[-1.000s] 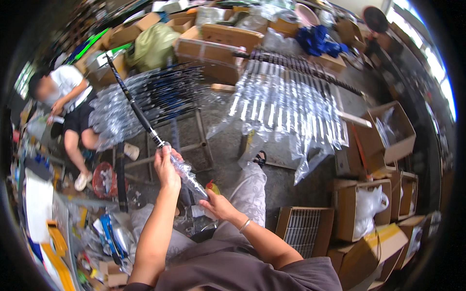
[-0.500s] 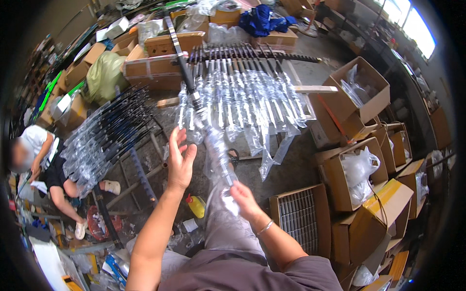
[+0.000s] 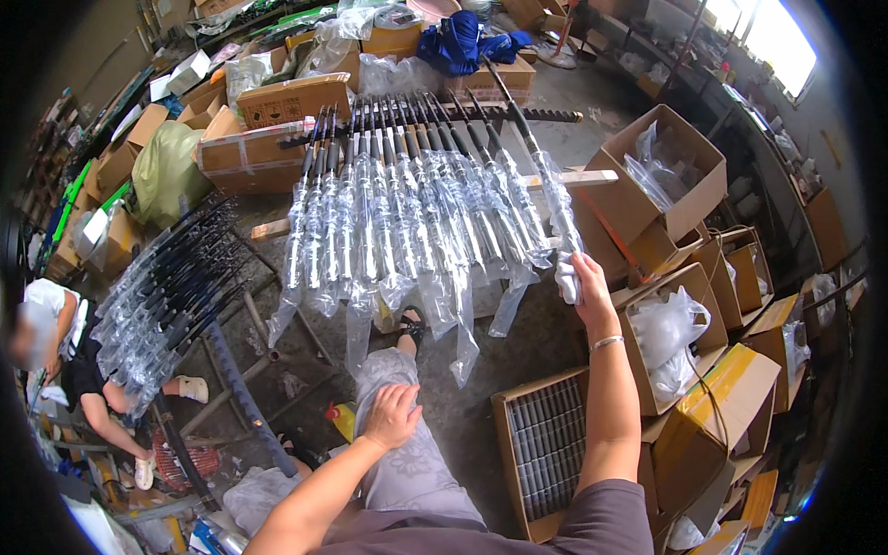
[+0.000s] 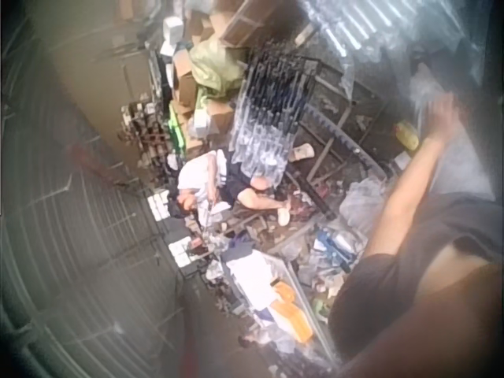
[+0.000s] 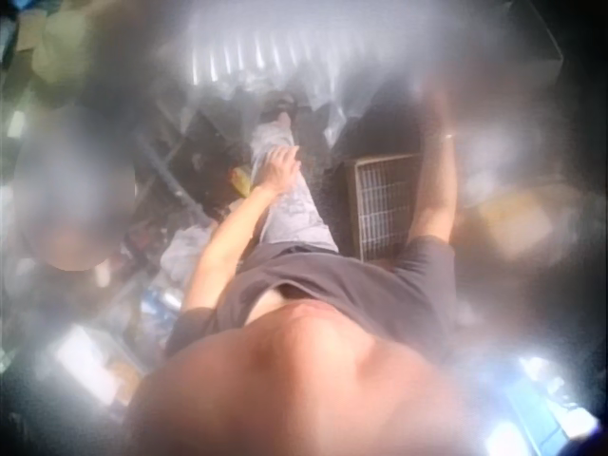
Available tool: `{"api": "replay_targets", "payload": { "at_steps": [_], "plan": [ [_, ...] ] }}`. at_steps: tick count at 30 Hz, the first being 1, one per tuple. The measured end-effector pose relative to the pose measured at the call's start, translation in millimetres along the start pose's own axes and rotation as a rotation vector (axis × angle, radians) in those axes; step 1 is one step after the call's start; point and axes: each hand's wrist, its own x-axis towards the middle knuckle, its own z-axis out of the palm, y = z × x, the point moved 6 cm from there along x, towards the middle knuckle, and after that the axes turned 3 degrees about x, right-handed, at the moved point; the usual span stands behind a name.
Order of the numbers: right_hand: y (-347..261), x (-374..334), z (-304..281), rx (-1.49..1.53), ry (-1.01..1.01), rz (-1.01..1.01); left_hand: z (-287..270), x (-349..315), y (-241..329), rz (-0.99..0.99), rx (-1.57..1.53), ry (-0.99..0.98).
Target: The person repeatedly wipes the handles and guides of fishing rods with a white cloth. They pick up rods from a rack, wipe them, and place them back. The process is repetitive and focused on cleaning the rods.
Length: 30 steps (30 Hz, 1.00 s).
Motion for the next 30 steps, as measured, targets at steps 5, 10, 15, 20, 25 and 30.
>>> {"api": "replay_targets", "payload": {
  "at_steps": [5,10,15,20,25,30],
  "plan": [
    [17.7,31.2,1.1,0.069,-0.017,0.075,3.0,5.1,-4.7,0.015,-0.007,-0.004],
    [29.3,41.9,14.3,0.175,0.011,0.139,5.7,8.1,-6.3,0.005,-0.017,0.0],
    [23.4,47.7,29.1,0.225,0.049,0.217,3.0,10.9,-5.6,-0.007,0.027,0.005],
    [28.6,61.0,30.5,0.19,0.058,0.221,1.5,11.6,-5.6,-0.005,0.029,-0.005],
    [30.1,64.9,37.4,0.192,0.081,0.259,2.6,9.0,-8.3,-0.005,0.031,0.009],
    [26.4,69.4,33.8,0.069,0.055,0.239,1.4,9.4,-8.0,-0.007,0.022,-0.004]
  ]
}}
